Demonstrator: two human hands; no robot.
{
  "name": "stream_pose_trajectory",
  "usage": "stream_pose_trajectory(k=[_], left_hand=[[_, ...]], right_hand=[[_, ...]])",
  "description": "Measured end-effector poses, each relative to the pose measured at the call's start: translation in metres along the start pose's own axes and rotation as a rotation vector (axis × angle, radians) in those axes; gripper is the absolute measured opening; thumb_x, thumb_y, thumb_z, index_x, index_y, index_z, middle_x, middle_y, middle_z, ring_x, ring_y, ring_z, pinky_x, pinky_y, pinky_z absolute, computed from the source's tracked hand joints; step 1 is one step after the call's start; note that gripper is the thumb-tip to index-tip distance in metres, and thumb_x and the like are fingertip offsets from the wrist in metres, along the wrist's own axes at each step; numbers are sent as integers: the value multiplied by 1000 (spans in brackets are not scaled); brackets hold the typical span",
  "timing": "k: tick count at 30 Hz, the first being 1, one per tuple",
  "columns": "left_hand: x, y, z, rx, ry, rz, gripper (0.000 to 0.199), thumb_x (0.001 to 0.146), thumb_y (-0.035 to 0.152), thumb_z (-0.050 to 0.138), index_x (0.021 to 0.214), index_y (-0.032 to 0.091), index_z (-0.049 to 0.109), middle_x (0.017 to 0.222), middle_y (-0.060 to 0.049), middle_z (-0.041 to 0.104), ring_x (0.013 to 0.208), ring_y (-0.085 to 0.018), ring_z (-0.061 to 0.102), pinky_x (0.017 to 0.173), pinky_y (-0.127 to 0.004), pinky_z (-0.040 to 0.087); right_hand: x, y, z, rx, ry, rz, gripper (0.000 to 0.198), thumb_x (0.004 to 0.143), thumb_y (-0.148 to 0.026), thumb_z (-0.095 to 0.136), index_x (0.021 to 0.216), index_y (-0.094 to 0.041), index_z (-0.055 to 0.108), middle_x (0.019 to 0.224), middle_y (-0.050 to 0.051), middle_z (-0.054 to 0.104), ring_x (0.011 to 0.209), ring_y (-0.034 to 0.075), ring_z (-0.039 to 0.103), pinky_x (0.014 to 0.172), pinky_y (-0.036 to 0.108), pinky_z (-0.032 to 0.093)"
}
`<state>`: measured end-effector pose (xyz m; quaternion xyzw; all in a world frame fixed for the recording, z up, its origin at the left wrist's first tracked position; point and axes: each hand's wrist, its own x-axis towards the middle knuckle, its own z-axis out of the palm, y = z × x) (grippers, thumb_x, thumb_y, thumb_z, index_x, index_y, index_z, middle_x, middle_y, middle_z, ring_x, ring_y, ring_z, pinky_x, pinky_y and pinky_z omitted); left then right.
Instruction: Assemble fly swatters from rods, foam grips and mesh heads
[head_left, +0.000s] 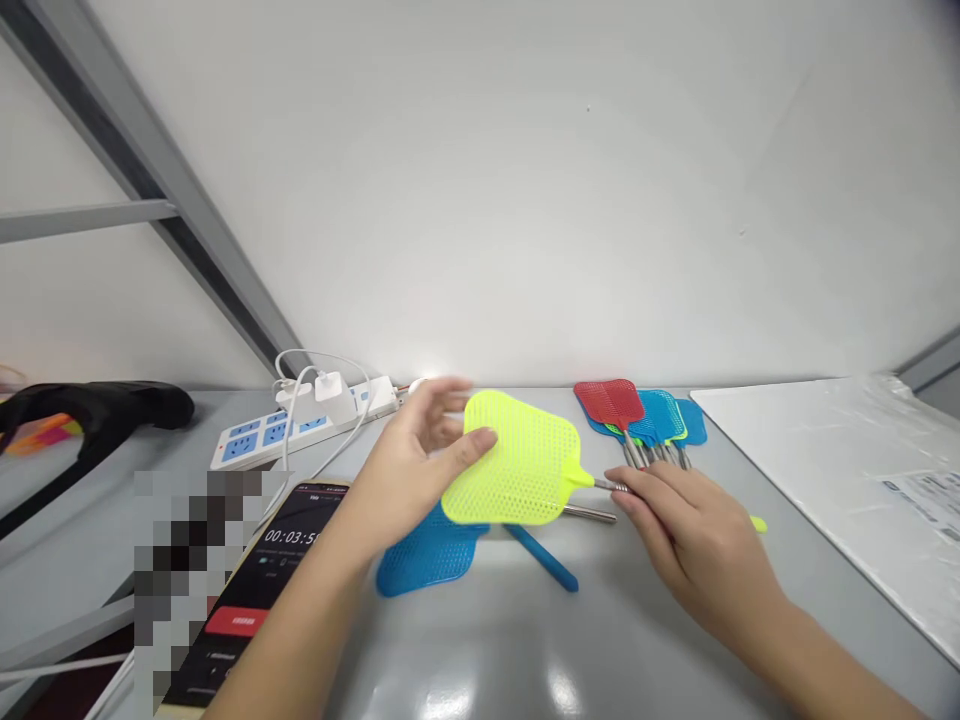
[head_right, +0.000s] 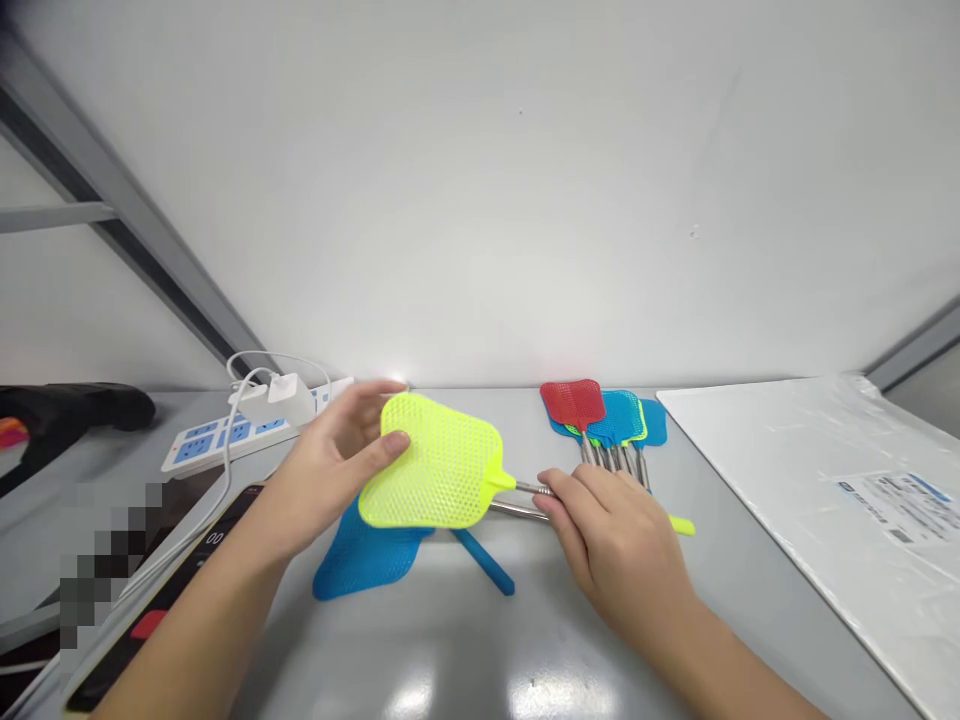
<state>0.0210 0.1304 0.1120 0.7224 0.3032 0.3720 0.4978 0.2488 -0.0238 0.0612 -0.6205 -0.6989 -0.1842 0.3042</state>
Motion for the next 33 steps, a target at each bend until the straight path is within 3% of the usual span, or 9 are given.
stream_pose_trajectory(k=[2, 4, 10, 14, 21, 25, 27, 30, 33], left_hand=[[3, -5, 4, -166, -172, -164, 43, 85, 45, 67, 118, 19, 60, 113, -10, 70, 95, -23, 67, 87, -39, 52], [3, -9, 11, -236, -243, -233, 39, 85, 43, 67, 114, 16, 65, 109, -10, 72, 93, -22, 68, 89, -39, 52], [-2, -14, 27, -206, -317, -287, 33, 87, 43, 65, 101, 13, 69, 90, -10, 73, 72, -19, 67, 61, -30, 54], [-2, -16, 26, -215, -332, -299, 32, 86, 40, 67, 103, 13, 70, 88, -8, 74, 73, -18, 67, 63, -29, 54], [-1, -18, 29, -172, -380, -239, 27, 86, 33, 68, 108, 16, 73, 102, -7, 75, 93, -21, 68, 85, -34, 53], [-1, -21, 27, -166, -446, -236, 25, 85, 34, 69, 105, 19, 74, 100, -5, 76, 95, -21, 68, 85, -34, 53], [-1, -22, 26, -147, -472, -242, 23, 85, 35, 68, 101, 20, 75, 98, -5, 75, 94, -23, 68, 85, -34, 52], [2, -26, 26, -18, -279, -141, 25, 80, 31, 72, 104, 23, 73, 110, -5, 72, 101, -25, 66, 89, -37, 50], [5, -31, 29, 23, 100, -19, 62, 75, 22, 75, 133, 30, 54, 133, -6, 59, 119, -27, 56, 98, -39, 45]], right_hand=[[3, 2, -1, -47, 6, -1, 20, 98, -21, 47, 108, -16, 64, 79, 5, 61, 66, 18, 51, 62, 32, 34], [5, 4, -1, -87, -20, -22, 21, 98, -20, 46, 109, -16, 63, 77, 5, 59, 65, 18, 49, 61, 32, 33], [3, 11, 6, -137, -97, -121, 21, 99, -18, 43, 110, -16, 61, 71, 3, 58, 61, 17, 49, 60, 31, 33], [0, 14, 3, -52, -191, -114, 21, 100, -18, 40, 106, -17, 60, 73, 3, 62, 62, 17, 54, 58, 30, 35], [3, 12, -13, 373, -547, 171, 28, 102, -26, 37, 95, -26, 64, 77, -1, 67, 61, 13, 59, 52, 24, 41], [6, 14, -22, 691, -831, 427, 39, 103, -41, 33, 92, -26, 67, 69, -2, 58, 55, 11, 51, 48, 21, 40], [10, 12, -25, 771, -909, 518, 41, 101, -47, 34, 93, -26, 68, 70, -2, 55, 57, 11, 49, 49, 21, 39], [15, 7, -22, 665, -778, 497, 39, 101, -47, 36, 94, -26, 68, 76, -1, 58, 66, 13, 53, 57, 24, 41], [12, 4, -13, 458, -475, 390, 31, 101, -40, 40, 99, -24, 67, 77, 0, 62, 68, 15, 55, 60, 26, 40]])
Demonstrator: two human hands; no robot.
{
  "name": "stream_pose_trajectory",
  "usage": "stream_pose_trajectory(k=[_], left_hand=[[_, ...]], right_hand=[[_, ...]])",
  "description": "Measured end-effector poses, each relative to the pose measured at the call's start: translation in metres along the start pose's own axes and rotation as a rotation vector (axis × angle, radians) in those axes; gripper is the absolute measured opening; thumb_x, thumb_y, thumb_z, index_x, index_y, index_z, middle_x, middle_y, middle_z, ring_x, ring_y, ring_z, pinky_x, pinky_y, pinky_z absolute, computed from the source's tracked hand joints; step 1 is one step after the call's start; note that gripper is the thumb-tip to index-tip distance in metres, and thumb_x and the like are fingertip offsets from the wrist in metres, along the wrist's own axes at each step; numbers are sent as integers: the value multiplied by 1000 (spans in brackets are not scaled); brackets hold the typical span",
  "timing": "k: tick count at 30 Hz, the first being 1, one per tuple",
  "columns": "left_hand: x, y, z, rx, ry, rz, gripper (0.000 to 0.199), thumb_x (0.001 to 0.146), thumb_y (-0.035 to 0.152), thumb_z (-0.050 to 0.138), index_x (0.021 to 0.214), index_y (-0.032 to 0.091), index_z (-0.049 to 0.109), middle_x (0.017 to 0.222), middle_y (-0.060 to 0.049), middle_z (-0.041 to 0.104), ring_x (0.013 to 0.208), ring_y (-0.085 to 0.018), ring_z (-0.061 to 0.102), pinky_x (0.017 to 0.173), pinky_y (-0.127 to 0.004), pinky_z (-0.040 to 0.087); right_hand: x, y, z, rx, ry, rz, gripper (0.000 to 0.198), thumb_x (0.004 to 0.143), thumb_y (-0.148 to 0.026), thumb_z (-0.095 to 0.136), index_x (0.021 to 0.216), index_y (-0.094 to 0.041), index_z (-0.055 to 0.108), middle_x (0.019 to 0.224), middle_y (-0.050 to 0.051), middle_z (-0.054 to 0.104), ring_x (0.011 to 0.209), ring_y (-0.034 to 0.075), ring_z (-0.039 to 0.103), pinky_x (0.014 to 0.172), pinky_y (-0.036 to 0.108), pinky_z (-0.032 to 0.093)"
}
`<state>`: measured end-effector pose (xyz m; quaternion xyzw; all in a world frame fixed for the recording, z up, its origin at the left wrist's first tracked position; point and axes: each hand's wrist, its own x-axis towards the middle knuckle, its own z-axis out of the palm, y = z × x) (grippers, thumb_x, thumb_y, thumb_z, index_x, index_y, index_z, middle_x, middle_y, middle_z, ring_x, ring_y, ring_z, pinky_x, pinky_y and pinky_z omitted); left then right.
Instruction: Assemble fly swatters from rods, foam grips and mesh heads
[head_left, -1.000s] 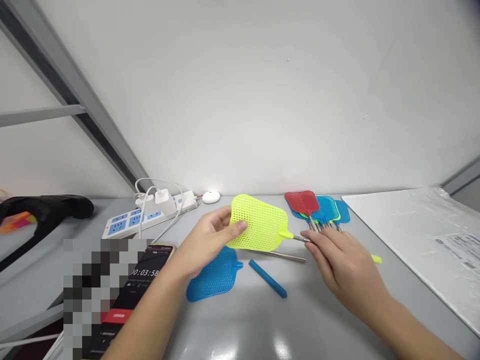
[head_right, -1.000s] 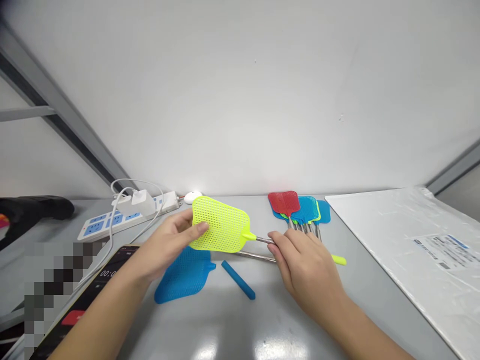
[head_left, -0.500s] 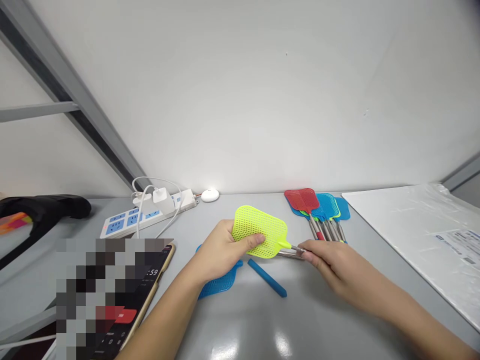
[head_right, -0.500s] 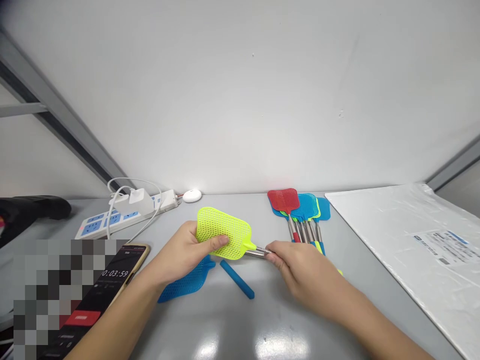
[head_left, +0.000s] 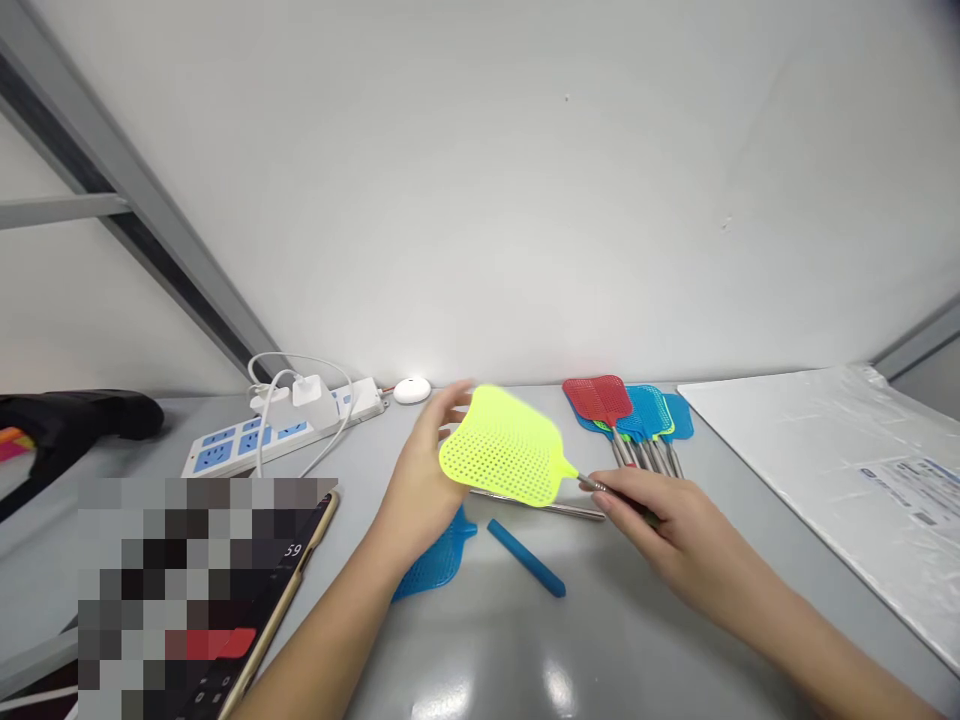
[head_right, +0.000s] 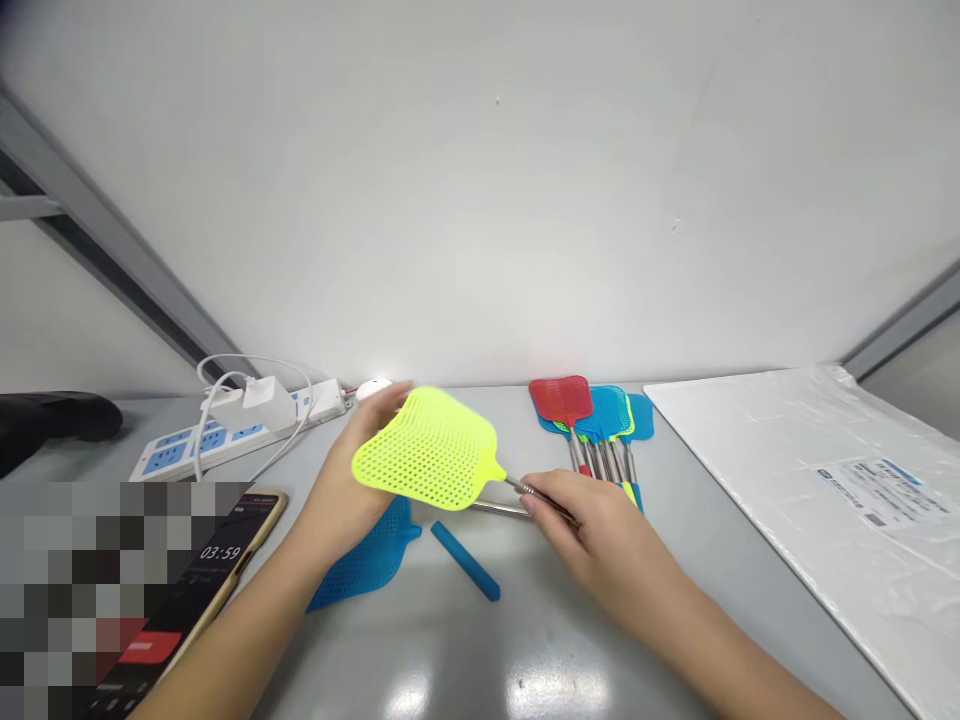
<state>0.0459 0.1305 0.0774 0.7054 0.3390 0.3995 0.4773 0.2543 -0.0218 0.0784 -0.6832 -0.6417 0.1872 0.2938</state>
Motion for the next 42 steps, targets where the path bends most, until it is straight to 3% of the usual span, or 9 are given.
stream_pose_trajectory(k=[2, 6, 7, 14, 19, 24, 33, 38, 42], left_hand=[[-1, -3, 3, -100, 14, -39, 74, 75, 19, 74, 141, 32, 43, 139, -7, 54, 128, -28, 50, 102, -41, 42], [-14, -4, 18, -471, -495, -160, 60, 75, 22, 76, 132, 27, 57, 140, -10, 54, 131, -33, 47, 106, -47, 41], [-19, -2, 24, -557, -551, -179, 55, 76, 25, 77, 129, 25, 60, 140, -10, 54, 131, -34, 47, 106, -47, 41], [-33, 7, 59, -745, -178, -348, 25, 90, 38, 63, 108, 22, 71, 119, -10, 69, 113, -28, 62, 94, -41, 49], [-18, -3, 46, -821, 71, -333, 24, 87, 36, 67, 102, 17, 72, 102, -9, 73, 98, -23, 67, 86, -36, 51], [-10, -6, 38, -853, 172, -292, 25, 88, 40, 66, 99, 18, 70, 97, -7, 72, 92, -21, 67, 81, -36, 52], [-18, -7, 48, -764, 84, -220, 23, 92, 39, 61, 98, 18, 68, 93, -6, 73, 92, -20, 67, 85, -35, 51], [-21, -4, 48, -727, 52, -229, 27, 92, 41, 59, 91, 17, 71, 94, -7, 73, 89, -19, 67, 82, -32, 50], [-22, -1, 47, -751, 19, -208, 27, 93, 41, 59, 88, 18, 72, 92, -5, 74, 90, -18, 67, 82, -30, 48]], right_hand=[[0, 6, 7, -105, 190, -97, 24, 100, -34, 45, 106, -24, 66, 78, 0, 63, 65, 14, 56, 60, 26, 40], [-2, 17, 15, -314, 373, -255, 23, 99, -25, 48, 116, -21, 63, 79, 1, 64, 63, 13, 58, 58, 26, 39], [-2, 17, 17, -362, 385, -277, 24, 99, -24, 48, 117, -21, 63, 78, 1, 63, 62, 13, 58, 56, 26, 38], [-7, 2, 28, -450, 312, -320, 30, 101, -30, 42, 128, -22, 53, 78, 0, 65, 61, 14, 61, 53, 26, 37], [-4, 8, 23, -437, 299, -240, 20, 100, -35, 44, 99, -21, 58, 76, -1, 65, 58, 14, 60, 50, 26, 35], [-4, 13, 18, -416, 244, -267, 25, 102, -33, 37, 99, -22, 59, 71, 0, 61, 57, 15, 55, 51, 27, 30], [-3, -5, 15, 269, -160, 188, 43, 99, -54, 36, 81, -21, 56, 66, -3, 43, 60, 12, 39, 54, 26, 28], [-4, -7, 13, 948, -402, 486, 40, 94, -55, 49, 79, -19, 56, 54, -9, 23, 47, 7, 16, 43, 23, 13], [-5, -3, 13, 1329, -551, 627, 38, 92, -49, 57, 71, -19, 48, 52, -11, 22, 42, 4, 7, 39, 20, 7]])
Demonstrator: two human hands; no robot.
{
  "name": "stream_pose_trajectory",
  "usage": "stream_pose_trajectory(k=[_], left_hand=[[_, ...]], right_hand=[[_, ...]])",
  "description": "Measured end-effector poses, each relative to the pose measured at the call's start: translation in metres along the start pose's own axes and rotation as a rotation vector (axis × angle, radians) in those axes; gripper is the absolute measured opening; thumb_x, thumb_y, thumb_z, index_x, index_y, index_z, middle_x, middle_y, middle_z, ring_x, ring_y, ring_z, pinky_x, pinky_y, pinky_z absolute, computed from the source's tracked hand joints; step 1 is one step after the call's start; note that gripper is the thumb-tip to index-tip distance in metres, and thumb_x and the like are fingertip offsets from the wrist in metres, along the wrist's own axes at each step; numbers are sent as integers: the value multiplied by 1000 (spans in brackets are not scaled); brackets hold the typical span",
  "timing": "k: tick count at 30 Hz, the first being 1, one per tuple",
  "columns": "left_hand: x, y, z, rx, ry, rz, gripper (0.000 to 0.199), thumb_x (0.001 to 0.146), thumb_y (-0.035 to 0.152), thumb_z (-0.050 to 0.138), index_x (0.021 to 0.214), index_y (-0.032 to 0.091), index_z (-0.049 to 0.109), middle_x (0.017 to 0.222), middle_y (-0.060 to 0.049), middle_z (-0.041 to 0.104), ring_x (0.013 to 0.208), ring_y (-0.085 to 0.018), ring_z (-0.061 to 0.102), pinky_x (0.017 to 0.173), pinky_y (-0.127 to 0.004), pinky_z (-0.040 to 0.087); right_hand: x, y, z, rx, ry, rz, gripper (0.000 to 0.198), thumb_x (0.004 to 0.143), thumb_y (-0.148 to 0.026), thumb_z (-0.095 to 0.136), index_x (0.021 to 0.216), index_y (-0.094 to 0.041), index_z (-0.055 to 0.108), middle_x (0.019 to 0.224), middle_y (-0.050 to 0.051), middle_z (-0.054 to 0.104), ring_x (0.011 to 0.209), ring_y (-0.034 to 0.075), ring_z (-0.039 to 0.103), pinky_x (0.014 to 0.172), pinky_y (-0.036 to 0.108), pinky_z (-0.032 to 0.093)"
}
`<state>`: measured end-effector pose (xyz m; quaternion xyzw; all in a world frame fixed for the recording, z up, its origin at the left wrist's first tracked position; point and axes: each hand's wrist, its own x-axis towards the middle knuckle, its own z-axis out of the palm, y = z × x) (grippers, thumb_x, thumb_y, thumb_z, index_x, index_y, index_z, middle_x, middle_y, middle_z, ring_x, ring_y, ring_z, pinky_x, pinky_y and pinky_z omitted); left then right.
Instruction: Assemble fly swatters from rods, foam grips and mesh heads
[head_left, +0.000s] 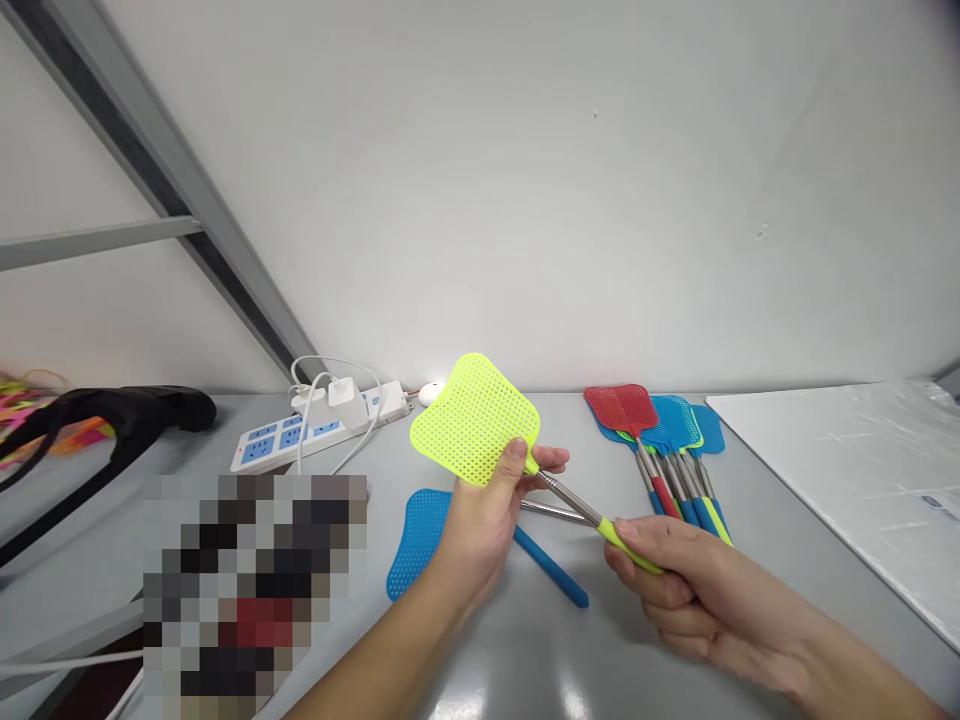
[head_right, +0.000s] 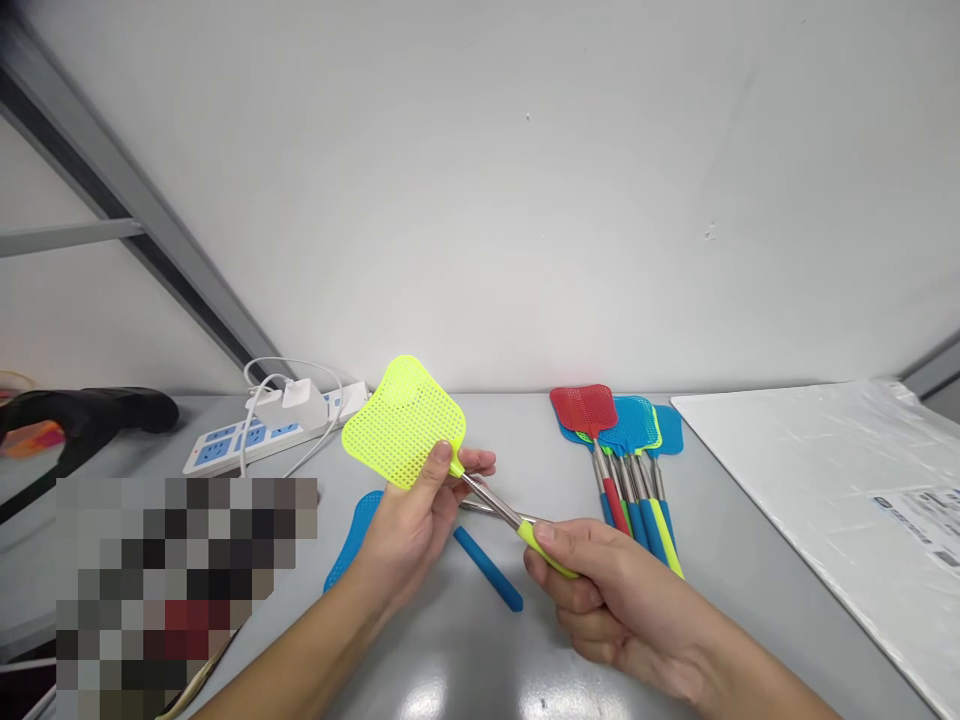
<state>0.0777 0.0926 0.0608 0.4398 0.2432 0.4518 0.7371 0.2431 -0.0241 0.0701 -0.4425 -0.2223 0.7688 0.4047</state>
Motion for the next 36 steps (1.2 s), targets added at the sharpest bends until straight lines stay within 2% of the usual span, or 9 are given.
stream_pose_trajectory(k=[3, 6, 12, 15, 18, 23, 26, 32, 36], left_hand=[[-1, 1, 1, -28, -28, -8, 25, 93, 41, 58, 89, 20, 71, 90, -4, 74, 92, -18, 67, 82, -30, 47], [-2, 0, 1, -50, -42, -10, 24, 93, 41, 59, 91, 20, 70, 93, -4, 74, 97, -20, 66, 83, -31, 46], [-1, -5, 1, -20, -51, 1, 26, 94, 41, 57, 92, 19, 71, 103, -7, 72, 105, -23, 63, 84, -33, 44], [-1, -8, 1, -12, -34, -15, 28, 95, 42, 55, 91, 19, 71, 103, -8, 72, 104, -22, 63, 83, -32, 44], [-1, -6, 4, -4, -29, -20, 28, 94, 42, 55, 90, 19, 71, 103, -8, 72, 103, -22, 63, 83, -32, 43], [-3, 5, 11, 31, -84, 0, 30, 93, 44, 56, 87, 19, 71, 102, -9, 74, 102, -23, 64, 84, -33, 43], [-2, 3, 11, 59, -44, -21, 32, 91, 47, 57, 84, 18, 70, 95, -9, 74, 97, -23, 63, 81, -33, 43], [12, -22, 24, 62, 217, 2, 37, 88, 51, 52, 73, 18, 60, 75, -6, 69, 74, -18, 59, 68, -30, 40], [27, -24, 42, 80, 191, 44, 42, 89, 53, 46, 66, 18, 57, 65, -5, 62, 63, -16, 53, 65, -30, 40]], right_hand=[[1, -1, -2, 40, -15, 30, 39, 91, -49, 58, 69, -19, 45, 51, -12, 22, 41, 4, 6, 38, 20, 7], [1, -3, -1, -103, 35, -36, 40, 91, -54, 56, 72, -20, 48, 51, -11, 21, 42, 5, 6, 39, 21, 8], [-1, 1, 9, -952, 470, -458, 42, 96, -55, 42, 76, -21, 55, 61, -4, 39, 57, 12, 34, 53, 26, 26], [-1, 7, 12, -1147, 613, -587, 40, 96, -55, 39, 77, -22, 54, 63, -2, 46, 58, 15, 38, 55, 29, 26], [-2, 5, 7, -1000, 513, -508, 41, 94, -58, 42, 76, -22, 53, 60, -3, 42, 55, 13, 34, 52, 28, 23], [-2, -2, -7, -254, 70, -73, 40, 92, -59, 48, 76, -22, 50, 51, -11, 17, 43, 8, 7, 41, 23, 11], [1, 1, -6, -80, 19, 19, 37, 94, -55, 48, 76, -22, 50, 51, -12, 19, 41, 6, 5, 39, 22, 11], [3, -1, 9, -475, 128, -181, 42, 95, -60, 42, 93, -21, 57, 56, -10, 22, 46, 8, 14, 43, 23, 16], [-2, -5, 5, -902, 331, -371, 44, 95, -60, 41, 113, -23, 57, 62, -6, 38, 53, 12, 38, 47, 24, 30]])
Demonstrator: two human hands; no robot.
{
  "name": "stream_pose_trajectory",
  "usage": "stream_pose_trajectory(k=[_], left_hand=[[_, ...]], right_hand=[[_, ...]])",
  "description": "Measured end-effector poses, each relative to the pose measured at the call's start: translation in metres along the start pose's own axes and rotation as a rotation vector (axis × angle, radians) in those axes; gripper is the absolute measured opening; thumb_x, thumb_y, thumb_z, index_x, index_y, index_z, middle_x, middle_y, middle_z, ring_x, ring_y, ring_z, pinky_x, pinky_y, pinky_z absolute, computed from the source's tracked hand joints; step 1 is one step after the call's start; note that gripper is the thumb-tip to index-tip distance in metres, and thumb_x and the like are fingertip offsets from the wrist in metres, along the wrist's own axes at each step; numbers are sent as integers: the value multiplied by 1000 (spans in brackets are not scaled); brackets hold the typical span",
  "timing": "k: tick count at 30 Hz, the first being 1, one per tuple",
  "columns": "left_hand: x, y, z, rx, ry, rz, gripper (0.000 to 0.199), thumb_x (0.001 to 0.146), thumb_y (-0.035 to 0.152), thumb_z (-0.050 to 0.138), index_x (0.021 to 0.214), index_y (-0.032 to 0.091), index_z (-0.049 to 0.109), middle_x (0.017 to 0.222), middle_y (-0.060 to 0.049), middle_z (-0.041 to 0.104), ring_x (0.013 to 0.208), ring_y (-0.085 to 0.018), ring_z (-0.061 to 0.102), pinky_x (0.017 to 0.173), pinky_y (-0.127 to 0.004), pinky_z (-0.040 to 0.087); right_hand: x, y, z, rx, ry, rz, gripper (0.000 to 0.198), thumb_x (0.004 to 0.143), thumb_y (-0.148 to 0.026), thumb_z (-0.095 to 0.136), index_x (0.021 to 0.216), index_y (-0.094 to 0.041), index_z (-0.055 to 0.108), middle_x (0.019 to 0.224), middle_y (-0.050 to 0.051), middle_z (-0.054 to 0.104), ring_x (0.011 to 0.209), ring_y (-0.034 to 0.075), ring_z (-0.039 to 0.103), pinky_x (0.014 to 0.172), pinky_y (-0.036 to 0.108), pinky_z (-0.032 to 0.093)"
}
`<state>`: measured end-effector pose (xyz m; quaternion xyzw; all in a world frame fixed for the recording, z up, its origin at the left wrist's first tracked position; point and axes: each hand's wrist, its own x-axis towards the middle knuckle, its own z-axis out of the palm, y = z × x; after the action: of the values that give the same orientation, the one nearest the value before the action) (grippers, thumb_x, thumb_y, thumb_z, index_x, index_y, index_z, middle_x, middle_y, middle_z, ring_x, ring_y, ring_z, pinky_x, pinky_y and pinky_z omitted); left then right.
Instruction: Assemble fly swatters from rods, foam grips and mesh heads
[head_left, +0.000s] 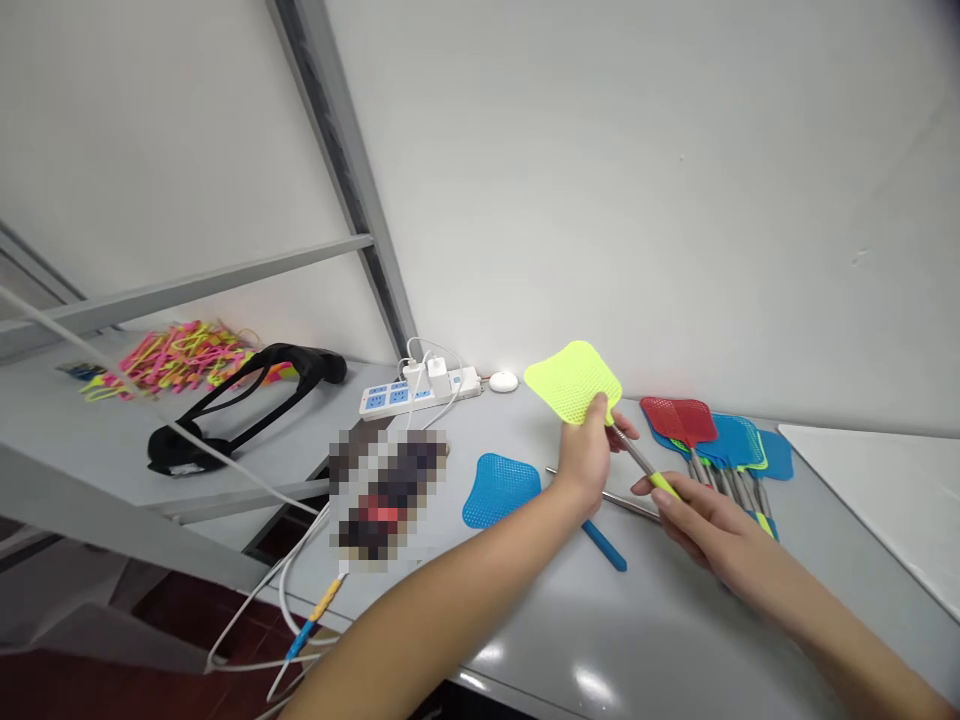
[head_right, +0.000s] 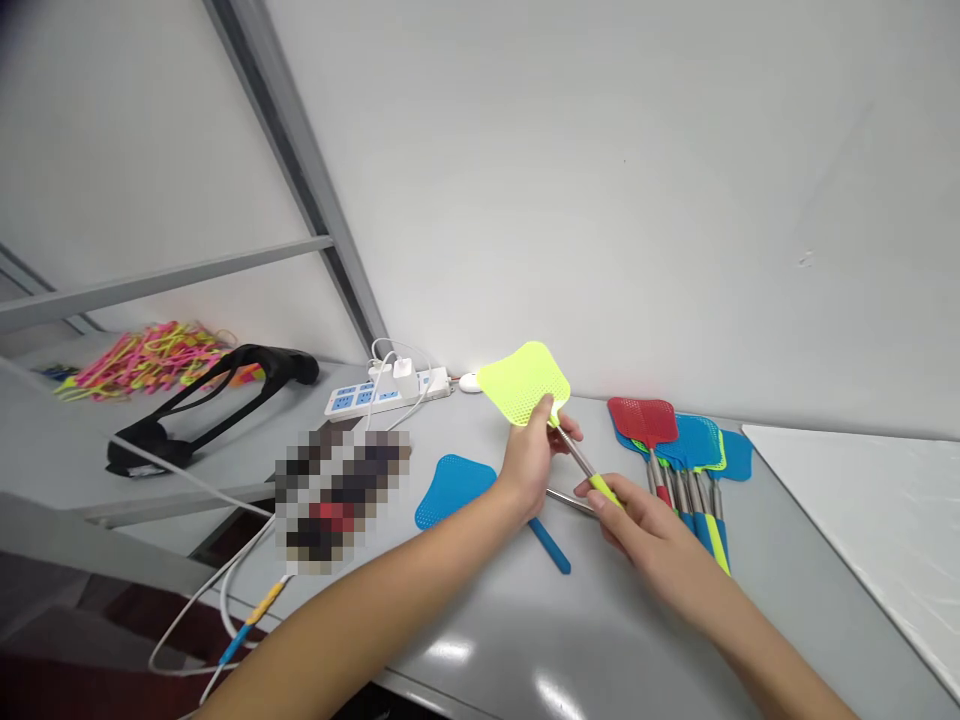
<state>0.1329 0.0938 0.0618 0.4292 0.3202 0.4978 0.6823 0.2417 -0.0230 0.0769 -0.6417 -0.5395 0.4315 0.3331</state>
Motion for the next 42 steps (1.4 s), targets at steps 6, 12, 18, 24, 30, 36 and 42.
stream_pose_trajectory(k=[6, 12, 18, 24, 30, 36, 42], left_hand=[[-6, 9, -23, 102, -178, 40, 43, 83, 56, 57, 65, 18, 64, 64, -2, 58, 57, -14, 48, 62, -29, 38], [-35, 7, -53, 185, -80, 1, 40, 82, 58, 61, 68, 20, 59, 60, 2, 49, 57, -14, 43, 61, -30, 36], [-48, -2, -45, 168, -51, -52, 45, 83, 61, 58, 62, 22, 51, 58, 2, 42, 58, -15, 44, 62, -31, 38], [-59, 4, -41, 344, -160, -43, 33, 89, 49, 55, 68, 24, 56, 71, -1, 51, 72, -19, 51, 76, -33, 40], [-59, 8, -44, 453, -383, 11, 32, 91, 41, 49, 64, 24, 53, 67, -1, 50, 67, -19, 48, 69, -33, 38], [-60, 15, -47, 568, -189, 173, 35, 89, 34, 52, 58, 23, 40, 63, 1, 42, 60, -17, 41, 62, -31, 37], [-18, 36, -69, 530, 259, 380, 35, 86, 28, 50, 54, 22, 36, 55, 4, 31, 53, -14, 33, 56, -29, 33]], right_hand=[[1, 25, -5, -471, 268, -266, 35, 97, -50, 44, 117, -27, 60, 83, 2, 70, 74, 20, 67, 56, 26, 48], [5, 35, 10, -864, 456, -561, 29, 100, -37, 41, 106, -20, 64, 81, 5, 69, 70, 21, 66, 61, 31, 45], [4, 29, 18, -1033, 560, -678, 27, 100, -32, 45, 111, -15, 62, 74, 4, 63, 64, 19, 57, 62, 31, 36], [4, 25, 25, -1043, 508, -704, 24, 101, -31, 42, 106, -17, 61, 68, 0, 61, 56, 18, 48, 61, 31, 31], [0, 17, 29, -1012, 488, -738, 18, 100, -24, 43, 103, -18, 59, 63, -1, 52, 54, 17, 34, 58, 30, 25], [0, 1, 27, -966, 456, -747, 15, 99, -22, 43, 98, -19, 58, 66, -1, 52, 57, 16, 34, 62, 31, 25], [9, 9, 7, -954, 506, -720, 16, 100, -21, 42, 94, -20, 57, 63, -3, 51, 56, 15, 34, 64, 31, 27]])
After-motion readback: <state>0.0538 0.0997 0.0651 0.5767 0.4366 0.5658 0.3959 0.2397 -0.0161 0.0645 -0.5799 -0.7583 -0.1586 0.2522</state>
